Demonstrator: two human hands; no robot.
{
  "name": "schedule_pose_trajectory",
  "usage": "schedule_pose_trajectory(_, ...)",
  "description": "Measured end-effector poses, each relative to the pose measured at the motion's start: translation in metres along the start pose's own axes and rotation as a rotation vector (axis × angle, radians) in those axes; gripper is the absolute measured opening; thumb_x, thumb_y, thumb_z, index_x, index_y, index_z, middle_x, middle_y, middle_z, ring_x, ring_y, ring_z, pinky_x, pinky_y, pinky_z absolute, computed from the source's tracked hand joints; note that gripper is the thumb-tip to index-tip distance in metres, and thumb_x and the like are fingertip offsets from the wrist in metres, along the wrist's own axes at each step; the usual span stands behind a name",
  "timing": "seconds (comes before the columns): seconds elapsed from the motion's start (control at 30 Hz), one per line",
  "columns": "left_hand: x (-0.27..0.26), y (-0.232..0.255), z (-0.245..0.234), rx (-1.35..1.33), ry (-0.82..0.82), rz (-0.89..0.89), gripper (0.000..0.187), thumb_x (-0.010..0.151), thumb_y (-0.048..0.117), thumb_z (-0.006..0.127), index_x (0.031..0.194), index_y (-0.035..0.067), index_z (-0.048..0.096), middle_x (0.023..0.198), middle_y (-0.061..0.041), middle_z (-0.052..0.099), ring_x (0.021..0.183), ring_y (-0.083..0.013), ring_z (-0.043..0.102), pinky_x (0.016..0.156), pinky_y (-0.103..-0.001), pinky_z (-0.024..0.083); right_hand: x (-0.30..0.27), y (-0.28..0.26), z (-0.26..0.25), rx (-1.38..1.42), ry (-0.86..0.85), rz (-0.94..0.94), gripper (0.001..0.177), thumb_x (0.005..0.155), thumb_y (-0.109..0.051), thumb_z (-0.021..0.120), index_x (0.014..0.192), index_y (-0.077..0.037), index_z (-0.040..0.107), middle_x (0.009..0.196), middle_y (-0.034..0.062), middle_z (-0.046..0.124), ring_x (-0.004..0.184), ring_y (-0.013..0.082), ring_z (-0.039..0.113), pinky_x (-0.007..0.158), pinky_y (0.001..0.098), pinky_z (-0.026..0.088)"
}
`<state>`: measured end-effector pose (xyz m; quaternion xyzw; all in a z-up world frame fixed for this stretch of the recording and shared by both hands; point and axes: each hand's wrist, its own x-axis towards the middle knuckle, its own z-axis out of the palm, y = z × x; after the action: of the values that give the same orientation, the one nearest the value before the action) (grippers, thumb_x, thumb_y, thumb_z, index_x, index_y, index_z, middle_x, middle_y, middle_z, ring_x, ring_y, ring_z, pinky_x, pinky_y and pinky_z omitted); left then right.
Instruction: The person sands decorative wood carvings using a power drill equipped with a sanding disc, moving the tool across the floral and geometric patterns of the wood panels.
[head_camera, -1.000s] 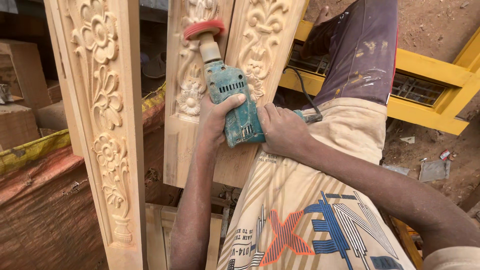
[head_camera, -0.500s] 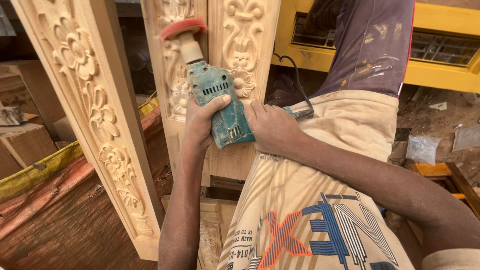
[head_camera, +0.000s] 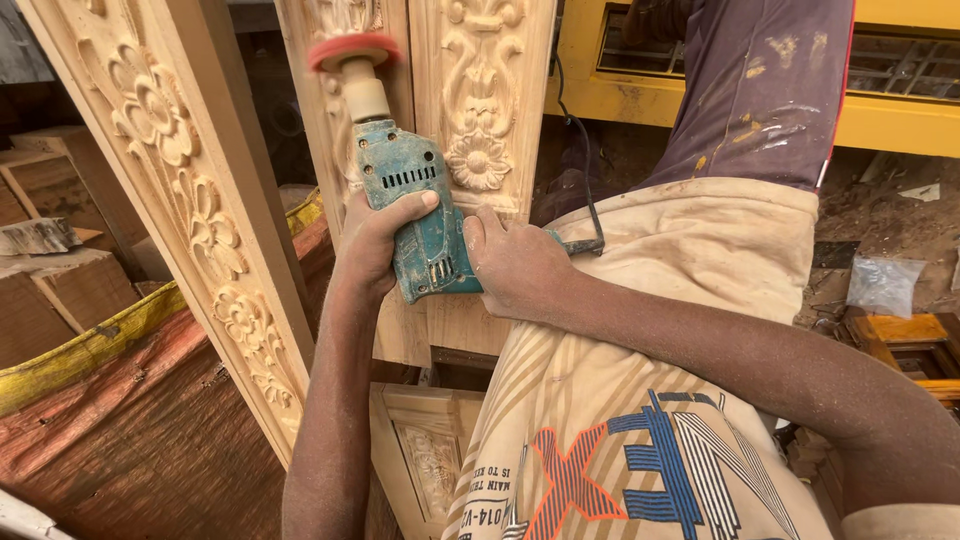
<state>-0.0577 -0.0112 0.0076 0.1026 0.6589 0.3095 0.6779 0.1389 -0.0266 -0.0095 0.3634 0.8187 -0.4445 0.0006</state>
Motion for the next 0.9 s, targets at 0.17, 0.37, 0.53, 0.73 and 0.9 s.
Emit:
schedule_pose_trajectory(0.17,0.001,0.009,-0.006,0.059,-0.02,-0.048,0.044,0.079,0.013,0.08,0.115,-0.005,0.063,0.094,-0.011,0.068,0.078,-0.0181,0.07,0.071,-0.034,0.061,0.004,-0.009,0.005,0.127,0.007,0.065,0.047,0.062,-0.003,0.073,0.1,0.012,0.049,0.09,0.0223,0.056,0.06,0.0339,0.067,0.046,0.0415,0.056)
schedule_pose_trajectory(0.37,0.001,0.019,-0.011,0.177,0.016,-0.091,0.049,0.076,0.016,0.08,0.116,-0.005,0.061,0.096,-0.013,0.068,0.079,-0.0186,0.071,0.07,-0.035,0.064,0.008,-0.016,0.011,0.168,-0.056,0.086,0.046,0.067,-0.004,0.075,0.1,0.01,0.047,0.095,0.0273,0.053,0.058,0.0332,0.068,0.04,0.0411,0.056)
schedule_pose_trajectory(0.53,-0.002,0.033,-0.016,0.27,0.01,-0.117,0.046,0.074,0.015,0.08,0.112,-0.005,0.063,0.093,-0.012,0.07,0.075,-0.0184,0.072,0.066,-0.035,0.063,0.014,-0.03,0.02,0.218,-0.034,0.098,0.049,0.064,-0.005,0.076,0.1,0.012,0.046,0.095,0.0293,0.052,0.059,0.0339,0.069,0.041,0.0415,0.056)
schedule_pose_trajectory(0.73,-0.003,0.046,-0.018,0.38,0.001,-0.142,0.039,0.075,0.016,0.081,0.107,-0.002,0.067,0.088,-0.009,0.071,0.072,-0.0163,0.07,0.065,-0.033,0.061,0.021,-0.039,0.035,0.336,-0.013,0.158,0.051,0.067,-0.007,0.077,0.102,0.013,0.046,0.097,0.0282,0.055,0.063,0.0362,0.07,0.046,0.0427,0.057)
schedule_pose_trajectory(0.9,-0.001,0.049,-0.018,0.492,0.03,-0.137,0.04,0.074,0.02,0.084,0.106,0.0,0.07,0.09,-0.008,0.073,0.075,-0.0146,0.071,0.068,-0.031,0.06,0.023,-0.04,0.046,0.295,0.108,0.119,0.063,0.059,-0.008,0.079,0.104,0.018,0.044,0.105,0.0396,0.051,0.07,0.0421,0.07,0.051,0.0433,0.06)
